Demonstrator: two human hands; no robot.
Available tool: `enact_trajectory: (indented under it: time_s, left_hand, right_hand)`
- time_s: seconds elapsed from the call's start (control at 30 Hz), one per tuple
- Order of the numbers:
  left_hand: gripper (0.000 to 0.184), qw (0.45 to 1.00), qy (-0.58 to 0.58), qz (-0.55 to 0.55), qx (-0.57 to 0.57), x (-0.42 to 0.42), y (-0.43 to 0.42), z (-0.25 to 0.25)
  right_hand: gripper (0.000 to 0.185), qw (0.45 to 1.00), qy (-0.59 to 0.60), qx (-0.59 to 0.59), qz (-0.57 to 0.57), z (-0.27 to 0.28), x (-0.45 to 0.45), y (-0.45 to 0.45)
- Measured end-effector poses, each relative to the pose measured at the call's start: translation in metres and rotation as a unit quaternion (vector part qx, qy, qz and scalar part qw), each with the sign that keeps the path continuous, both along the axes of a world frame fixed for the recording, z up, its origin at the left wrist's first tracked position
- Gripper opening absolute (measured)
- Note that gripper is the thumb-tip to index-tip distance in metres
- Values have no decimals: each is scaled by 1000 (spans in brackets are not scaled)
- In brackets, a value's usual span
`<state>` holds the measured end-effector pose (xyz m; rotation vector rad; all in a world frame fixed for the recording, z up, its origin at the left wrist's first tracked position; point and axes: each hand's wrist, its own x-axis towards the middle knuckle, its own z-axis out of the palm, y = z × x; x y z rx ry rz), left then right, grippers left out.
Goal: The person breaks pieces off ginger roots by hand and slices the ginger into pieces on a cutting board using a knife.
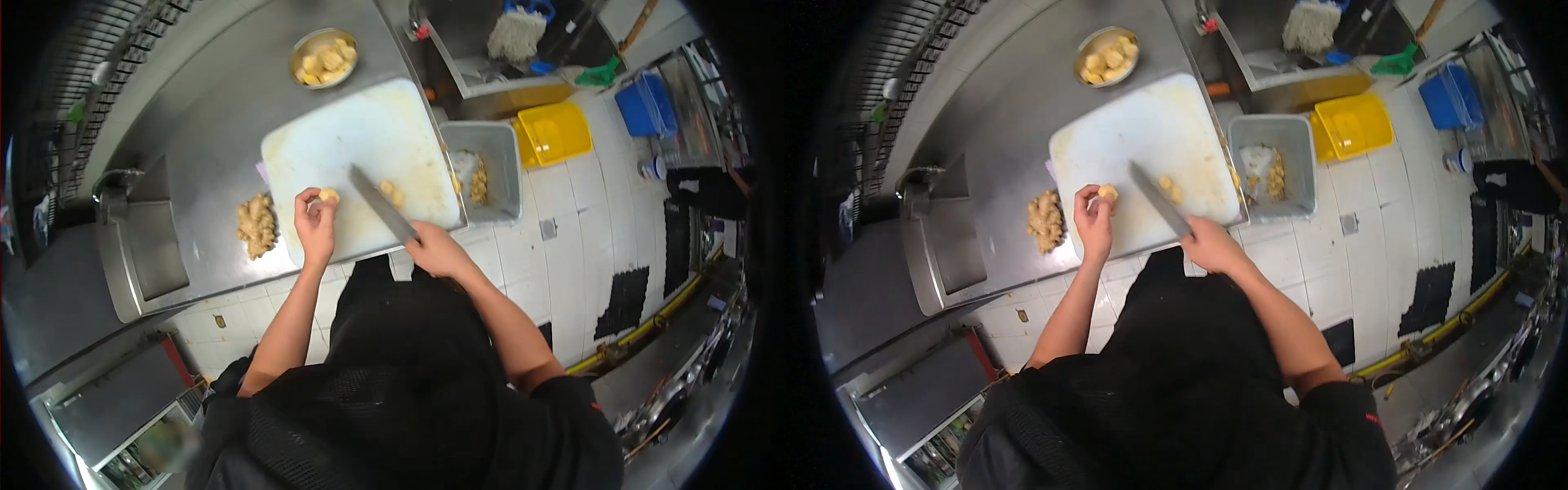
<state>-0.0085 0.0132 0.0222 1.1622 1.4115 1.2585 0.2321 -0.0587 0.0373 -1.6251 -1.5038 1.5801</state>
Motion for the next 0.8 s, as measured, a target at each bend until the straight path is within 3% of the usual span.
enact_trajectory:
  time_s: [0.07,0.17,0.27,0.33,0.47,0.5,0.63,0.67,0.7,0.8]
  left_hand:
    - [26,999,26,-6,28,-4,48,4]
    - [30,992,127,-21,-6,8,134,30]
    - [37,966,227,-10,127,21,226,33]
    - [40,961,239,-12,141,28,268,46]
    - [43,897,409,-116,123,19,322,52]
    - [42,857,480,-166,84,9,325,50]
    - [38,858,473,-161,123,-44,295,75]
    - [38,865,453,-197,86,-64,282,80]
    - [37,872,430,-231,51,-83,270,84]
    - [48,802,518,-289,-70,-146,215,89]
  right_hand:
    - [23,992,35,-79,-87,19,21,-5]
    - [25,985,46,-49,-157,19,53,-18]
    - [24,977,-20,-61,-202,19,75,-26]
    - [19,938,-180,174,-242,-2,80,-31]
    - [16,920,-237,161,-267,27,81,-36]
    - [16,928,-221,133,-269,44,73,-35]
    - [15,941,-201,96,-254,48,49,-27]
    - [16,942,-160,144,-258,43,43,-22]
    - [17,957,-154,105,-222,33,47,-20]
    - [20,966,-162,106,-171,14,47,-16]
